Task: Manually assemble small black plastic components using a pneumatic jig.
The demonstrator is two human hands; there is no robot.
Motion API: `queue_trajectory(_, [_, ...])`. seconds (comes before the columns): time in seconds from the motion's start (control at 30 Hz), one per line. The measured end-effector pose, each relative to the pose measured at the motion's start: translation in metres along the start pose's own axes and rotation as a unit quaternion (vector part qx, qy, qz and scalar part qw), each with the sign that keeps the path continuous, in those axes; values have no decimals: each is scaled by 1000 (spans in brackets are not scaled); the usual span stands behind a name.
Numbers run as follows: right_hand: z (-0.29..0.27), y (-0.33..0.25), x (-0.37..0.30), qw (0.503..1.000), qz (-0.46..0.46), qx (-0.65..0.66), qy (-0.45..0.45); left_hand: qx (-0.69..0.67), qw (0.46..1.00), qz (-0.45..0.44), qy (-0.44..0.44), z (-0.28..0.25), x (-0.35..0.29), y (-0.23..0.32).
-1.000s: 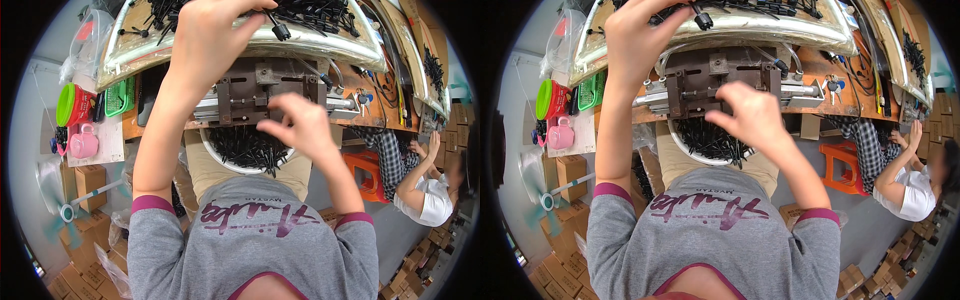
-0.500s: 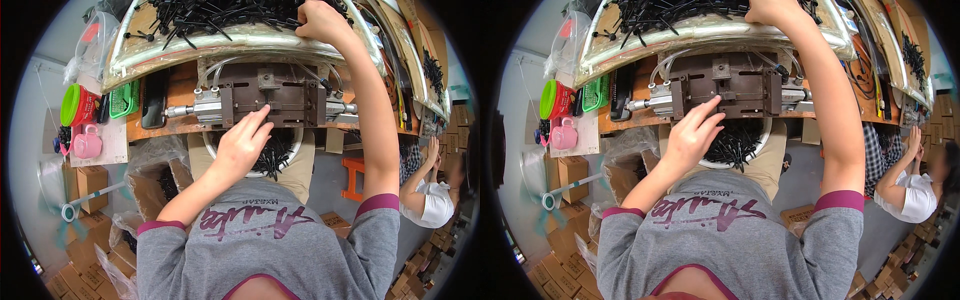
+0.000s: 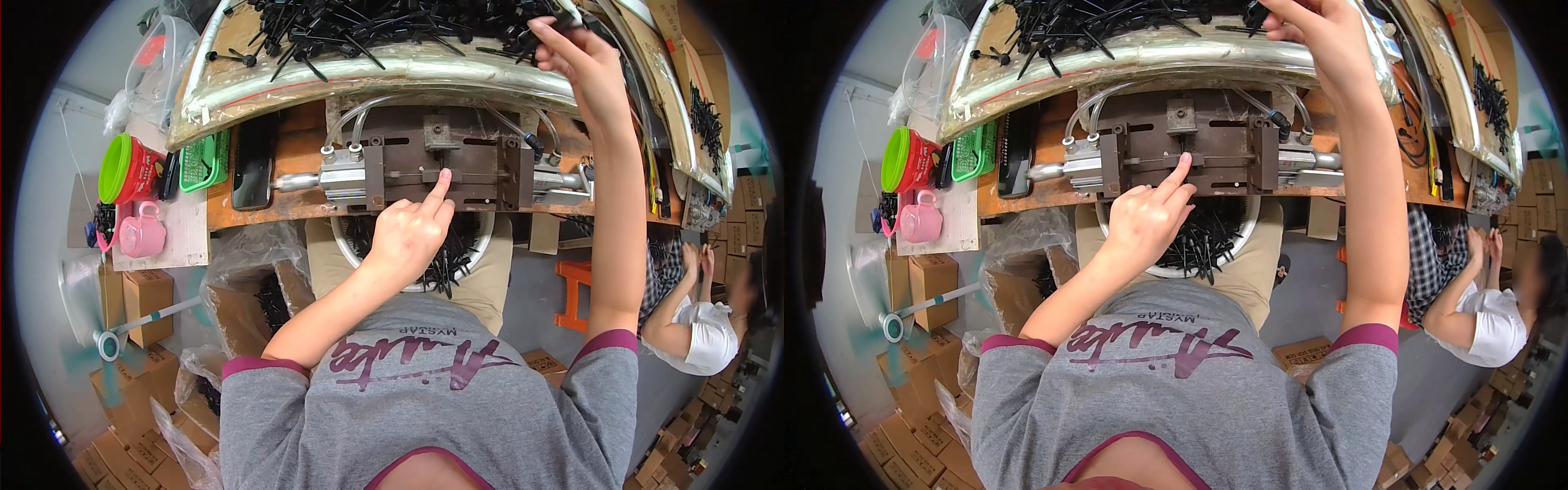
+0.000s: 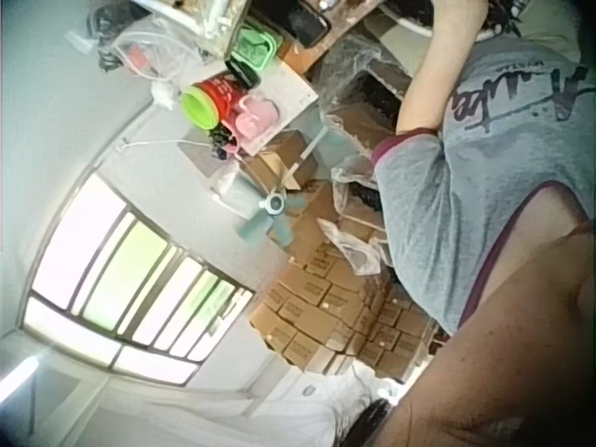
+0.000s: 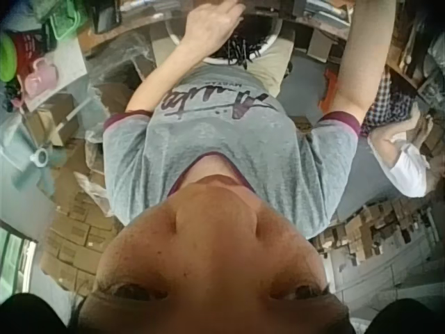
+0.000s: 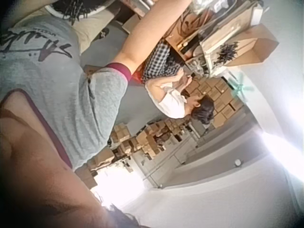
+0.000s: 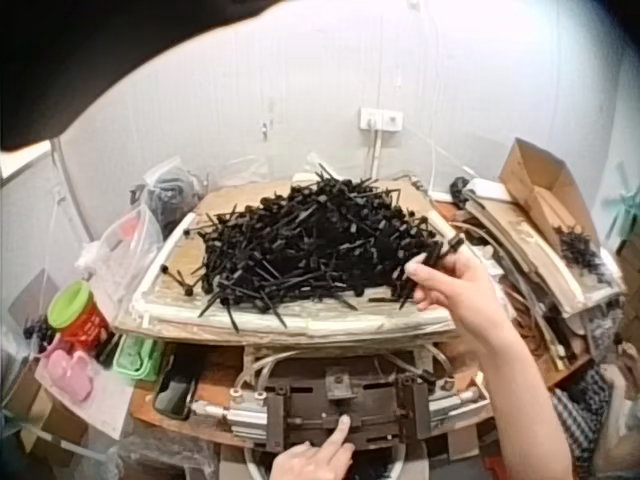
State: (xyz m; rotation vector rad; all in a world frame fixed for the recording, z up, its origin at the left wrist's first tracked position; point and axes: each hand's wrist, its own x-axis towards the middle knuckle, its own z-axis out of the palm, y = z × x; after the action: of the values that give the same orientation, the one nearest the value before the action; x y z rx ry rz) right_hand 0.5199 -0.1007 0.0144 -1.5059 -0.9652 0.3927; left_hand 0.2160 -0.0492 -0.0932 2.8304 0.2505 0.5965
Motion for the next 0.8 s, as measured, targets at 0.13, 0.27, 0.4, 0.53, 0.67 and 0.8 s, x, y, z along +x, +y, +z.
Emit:
queue_trajectory(0.13, [21, -5, -46, 957, 120, 249, -88, -180, 980, -54, 69, -19, 7, 2])
queue_trajectory(0.27, [61, -9, -99, 910, 224, 322, -132, -394, 892, -113, 188, -48, 34, 9])
queue_trajectory(0.4, [64, -4, -116, 882, 255, 363, -162, -312, 936, -4, 162, -59, 28, 1])
queue_trajectory(0.53, [55, -6, -125, 942, 186, 277, -35, -261, 956, -32, 125, -48, 4, 5])
queue_trajectory(0.67, [59, -12, -134, 978, 117, 164, 51, -122, 988, -15, 98, -8, -18, 4])
queue_trajectory(0.8, [65, -17, -143, 995, 23, 47, 83, -34, 996, 25, 84, 6, -12, 4])
